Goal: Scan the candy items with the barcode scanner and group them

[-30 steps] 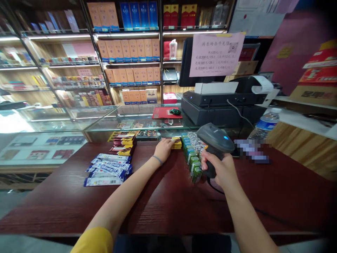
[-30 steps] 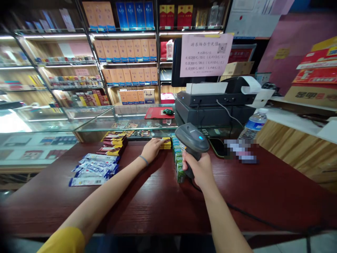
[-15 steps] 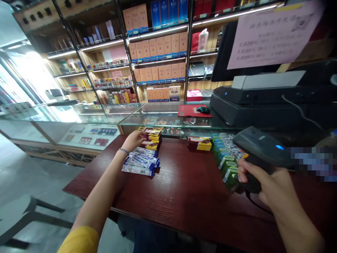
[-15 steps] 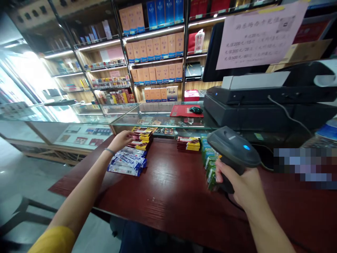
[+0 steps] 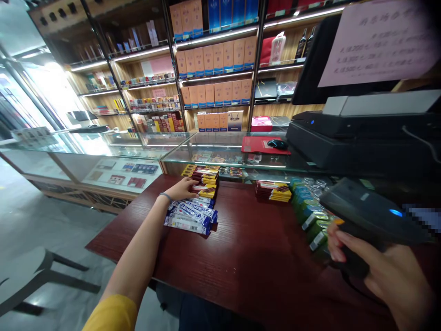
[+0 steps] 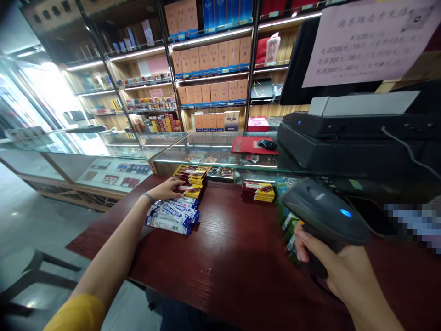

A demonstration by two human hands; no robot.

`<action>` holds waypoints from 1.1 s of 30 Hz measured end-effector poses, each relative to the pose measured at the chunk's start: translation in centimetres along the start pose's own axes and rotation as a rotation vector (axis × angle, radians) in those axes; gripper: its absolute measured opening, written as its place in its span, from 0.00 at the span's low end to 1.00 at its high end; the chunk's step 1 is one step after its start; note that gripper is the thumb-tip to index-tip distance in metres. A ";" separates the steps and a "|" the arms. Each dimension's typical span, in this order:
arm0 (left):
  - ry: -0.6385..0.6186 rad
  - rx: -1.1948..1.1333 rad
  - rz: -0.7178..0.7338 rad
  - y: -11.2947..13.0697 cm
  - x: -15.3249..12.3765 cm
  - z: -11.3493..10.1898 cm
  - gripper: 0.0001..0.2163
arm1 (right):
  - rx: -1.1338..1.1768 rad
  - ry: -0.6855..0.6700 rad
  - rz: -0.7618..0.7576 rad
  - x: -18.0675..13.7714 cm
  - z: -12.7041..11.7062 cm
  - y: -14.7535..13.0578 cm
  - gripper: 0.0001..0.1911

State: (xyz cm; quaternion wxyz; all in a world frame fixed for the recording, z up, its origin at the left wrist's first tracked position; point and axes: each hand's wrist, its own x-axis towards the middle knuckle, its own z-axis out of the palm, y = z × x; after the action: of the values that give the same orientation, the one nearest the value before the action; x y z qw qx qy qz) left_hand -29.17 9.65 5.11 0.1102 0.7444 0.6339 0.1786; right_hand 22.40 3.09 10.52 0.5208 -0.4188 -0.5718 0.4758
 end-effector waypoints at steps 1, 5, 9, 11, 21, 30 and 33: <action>-0.006 0.015 -0.015 0.1 0.0 -0.1 0.37 | -0.013 -0.016 0.017 0.0 -0.1 0.0 0.14; -0.042 0.044 -0.066 0.5 0.2 -0.5 0.39 | 0.015 0.003 0.051 -0.2 0.1 0.2 0.13; -0.096 0.101 -0.069 0.9 0.9 -1.0 0.39 | 0.090 0.068 0.029 -0.4 0.5 0.4 0.14; -0.120 0.138 -0.063 1.2 1.1 -1.2 0.37 | 0.084 0.062 0.047 -0.4 0.5 0.3 0.14; 0.059 0.228 0.179 3.8 0.0 -2.0 0.30 | 0.042 0.054 0.029 -0.4 1.0 -0.3 0.14; 0.306 0.190 0.380 7.0 -0.5 -2.3 0.29 | 0.034 -0.001 0.010 -0.3 0.8 0.2 0.12; 0.383 0.007 0.359 8.4 -0.6 -1.7 0.28 | 0.016 -0.008 -0.006 -0.3 0.9 0.1 0.14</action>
State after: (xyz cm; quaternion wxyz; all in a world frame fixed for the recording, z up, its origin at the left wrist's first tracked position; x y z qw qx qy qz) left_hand -22.37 7.52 9.90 -0.0478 0.7978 0.5017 0.3309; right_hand 21.52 2.76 10.38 0.5232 -0.4112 -0.5713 0.4804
